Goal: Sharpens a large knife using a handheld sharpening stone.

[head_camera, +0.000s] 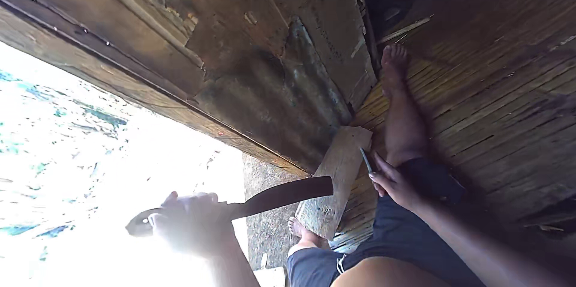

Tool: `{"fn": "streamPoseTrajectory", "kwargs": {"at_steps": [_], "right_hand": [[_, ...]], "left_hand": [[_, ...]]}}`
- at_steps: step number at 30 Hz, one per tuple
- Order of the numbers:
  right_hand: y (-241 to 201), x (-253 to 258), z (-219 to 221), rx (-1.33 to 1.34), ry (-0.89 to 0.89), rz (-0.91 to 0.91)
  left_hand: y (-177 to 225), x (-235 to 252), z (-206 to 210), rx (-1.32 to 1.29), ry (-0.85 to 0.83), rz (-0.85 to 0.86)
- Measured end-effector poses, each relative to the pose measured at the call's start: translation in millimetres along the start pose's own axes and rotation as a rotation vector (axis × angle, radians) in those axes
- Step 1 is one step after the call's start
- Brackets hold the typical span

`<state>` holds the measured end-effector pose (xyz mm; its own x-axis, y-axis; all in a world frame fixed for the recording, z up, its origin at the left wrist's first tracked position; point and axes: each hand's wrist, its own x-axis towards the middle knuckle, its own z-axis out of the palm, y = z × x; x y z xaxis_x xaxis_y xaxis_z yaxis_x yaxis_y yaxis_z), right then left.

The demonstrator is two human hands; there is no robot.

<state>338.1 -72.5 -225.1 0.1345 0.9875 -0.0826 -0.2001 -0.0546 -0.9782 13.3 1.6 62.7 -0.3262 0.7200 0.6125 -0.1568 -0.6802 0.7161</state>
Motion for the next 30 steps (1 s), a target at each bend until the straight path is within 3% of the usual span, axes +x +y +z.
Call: {"fn": "streamPoseTrajectory", "kwargs": {"at_steps": [4,11,17,23,30], "right_hand": [[4,7,23,-0.139,-0.029,0.028],[-6,18,62,-0.505,-0.147,0.031],[-15,27,94,-0.859,-0.251,0.017],[-4,37,113,-0.988,-0.215,0.018],[3,43,119,-1.047,-0.228,0.049]], "left_hand": [[-27,-14,-32,-0.08,0.08,0.107],[-17,-13,-90,-0.081,0.138,-0.092],[-15,-12,-145,-0.161,0.025,-0.159],[-15,-17,-164,-0.314,0.161,-0.193],[-21,-37,-187,-0.299,0.121,-0.132]]}}
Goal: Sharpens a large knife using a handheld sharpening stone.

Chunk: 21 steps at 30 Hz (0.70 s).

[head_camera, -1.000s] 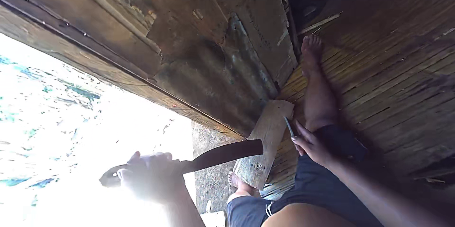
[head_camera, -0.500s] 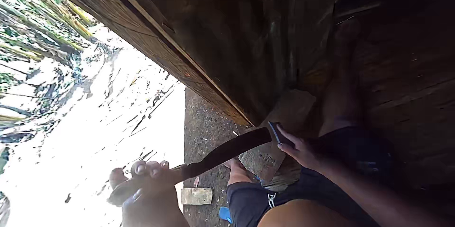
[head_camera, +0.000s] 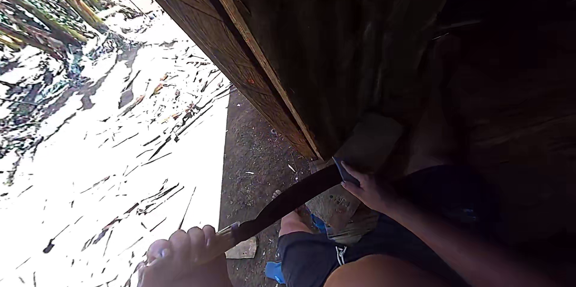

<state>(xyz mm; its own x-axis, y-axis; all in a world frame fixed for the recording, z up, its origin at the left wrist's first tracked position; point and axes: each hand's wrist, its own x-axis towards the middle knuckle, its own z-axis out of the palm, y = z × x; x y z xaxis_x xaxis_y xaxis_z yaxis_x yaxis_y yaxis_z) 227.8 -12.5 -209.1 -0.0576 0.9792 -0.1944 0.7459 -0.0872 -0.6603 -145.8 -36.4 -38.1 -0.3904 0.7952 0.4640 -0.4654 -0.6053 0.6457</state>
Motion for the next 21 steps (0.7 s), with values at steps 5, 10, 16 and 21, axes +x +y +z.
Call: {"fn": "streamPoseTrajectory", "kwargs": {"at_steps": [5,10,16,21], "right_hand": [[-5,5,-4,-0.014,-0.089,0.035],[-11,20,-11,-0.025,-0.108,0.06],[-36,5,-6,-0.013,-0.125,-0.038],[-14,-1,-5,-0.04,-0.06,-0.031]], "left_hand": [[3,-9,-11,-0.136,-0.034,-0.028],[3,-12,-4,-0.12,-0.048,0.005],[4,-14,10,-0.119,-0.091,0.038],[3,-13,11,-0.13,-0.118,0.055]]}}
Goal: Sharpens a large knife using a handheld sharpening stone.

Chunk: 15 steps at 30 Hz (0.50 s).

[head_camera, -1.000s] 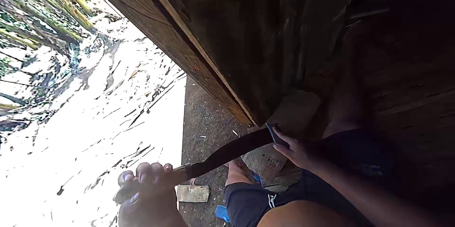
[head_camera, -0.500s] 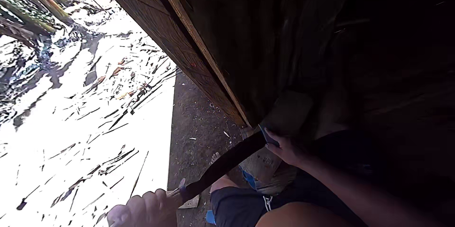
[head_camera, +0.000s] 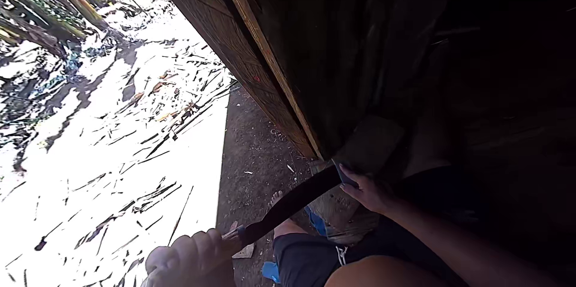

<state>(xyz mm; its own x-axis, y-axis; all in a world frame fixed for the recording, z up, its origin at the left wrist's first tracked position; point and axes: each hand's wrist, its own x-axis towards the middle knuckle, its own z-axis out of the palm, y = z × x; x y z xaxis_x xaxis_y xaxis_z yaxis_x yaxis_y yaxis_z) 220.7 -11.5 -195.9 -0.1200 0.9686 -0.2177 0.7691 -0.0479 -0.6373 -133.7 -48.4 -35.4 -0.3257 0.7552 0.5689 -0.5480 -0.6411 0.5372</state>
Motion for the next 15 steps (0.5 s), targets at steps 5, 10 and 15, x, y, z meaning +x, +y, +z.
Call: {"fn": "streamPoseTrajectory", "kwargs": {"at_steps": [5,10,15], "right_hand": [[-25,16,-5,0.045,-0.03,0.027],[-23,-9,8,0.048,0.028,-0.103],[-23,16,2,0.145,0.008,-0.006]], "left_hand": [[1,3,11,0.05,-0.021,-0.003],[1,1,13,0.019,-0.01,0.005],[2,-4,19,0.033,0.014,0.012]]}}
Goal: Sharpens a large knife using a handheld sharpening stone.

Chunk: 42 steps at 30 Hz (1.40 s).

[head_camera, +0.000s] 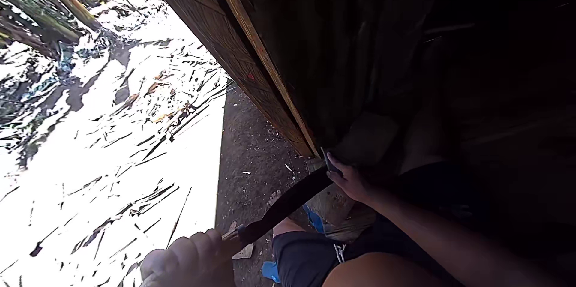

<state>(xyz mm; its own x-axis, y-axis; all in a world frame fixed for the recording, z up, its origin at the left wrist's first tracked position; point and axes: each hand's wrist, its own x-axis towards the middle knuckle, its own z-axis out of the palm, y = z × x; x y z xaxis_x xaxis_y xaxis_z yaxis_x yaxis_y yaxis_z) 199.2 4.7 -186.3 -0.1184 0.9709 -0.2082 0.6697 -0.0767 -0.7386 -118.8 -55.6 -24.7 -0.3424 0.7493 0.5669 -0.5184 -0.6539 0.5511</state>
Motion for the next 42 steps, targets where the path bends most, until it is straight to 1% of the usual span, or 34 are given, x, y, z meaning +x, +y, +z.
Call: {"fn": "streamPoseTrajectory", "kwargs": {"at_steps": [3,5,6,8,10,11,13,14,16,19,21,23,25,27,28,30,31,33,35,37,39,42], "right_hand": [[-16,-19,7,0.008,0.02,-0.128],[-7,-27,7,-0.058,0.032,-0.17],[0,-25,5,-0.085,0.034,-0.154],[7,-11,-3,-0.108,0.017,-0.066],[-4,-2,-7,-0.07,-0.005,-0.011],[-13,-3,-6,-0.043,0.003,-0.032],[-28,-18,1,-0.032,0.031,-0.133],[-29,-26,5,-0.048,0.047,-0.187],[-13,-29,10,-0.074,0.094,-0.238],[13,-3,7,-0.063,0.089,-0.11],[4,4,6,-0.008,0.078,-0.085],[-17,-6,11,0.04,0.09,-0.175],[-30,-27,14,0.007,0.086,-0.283],[-18,-37,18,-0.023,0.102,-0.336],[-6,-34,18,-0.023,0.113,-0.312],[17,-16,15,0.012,0.106,-0.169],[21,-6,14,0.021,0.095,-0.102],[11,4,8,0.027,0.05,-0.026],[-12,-3,4,0.007,0.021,-0.048],[-18,-18,8,-0.015,0.03,-0.127],[-5,-24,9,-0.063,0.032,-0.137],[23,-3,2,-0.076,0.021,0.002]], "left_hand": [[-1,3,5,0.031,-0.004,-0.002],[0,3,2,0.02,-0.033,-0.007],[0,2,1,0.0,-0.038,-0.006],[0,1,-2,-0.042,-0.055,-0.007],[1,1,3,-0.062,-0.056,-0.013],[0,2,6,-0.073,-0.052,-0.016],[0,2,9,-0.053,-0.051,-0.019],[1,2,9,-0.04,-0.053,-0.018],[2,0,7,-0.025,-0.046,-0.019],[3,-2,0,-0.046,-0.078,-0.024],[4,-1,0,-0.046,-0.074,-0.028],[2,0,5,-0.017,-0.053,-0.02],[2,2,6,-0.011,-0.04,-0.02],[2,3,4,-0.005,-0.03,-0.031],[2,3,2,0.005,-0.029,-0.034],[2,2,-2,0.032,-0.03,-0.032],[1,2,-2,0.04,-0.019,-0.029],[0,4,1,0.04,-0.008,-0.025],[-2,5,3,0.049,-0.004,-0.019],[-2,5,5,0.057,0.009,-0.017],[0,4,1,0.048,0.017,-0.021],[1,1,-2,0.025,0.015,-0.024]]}}
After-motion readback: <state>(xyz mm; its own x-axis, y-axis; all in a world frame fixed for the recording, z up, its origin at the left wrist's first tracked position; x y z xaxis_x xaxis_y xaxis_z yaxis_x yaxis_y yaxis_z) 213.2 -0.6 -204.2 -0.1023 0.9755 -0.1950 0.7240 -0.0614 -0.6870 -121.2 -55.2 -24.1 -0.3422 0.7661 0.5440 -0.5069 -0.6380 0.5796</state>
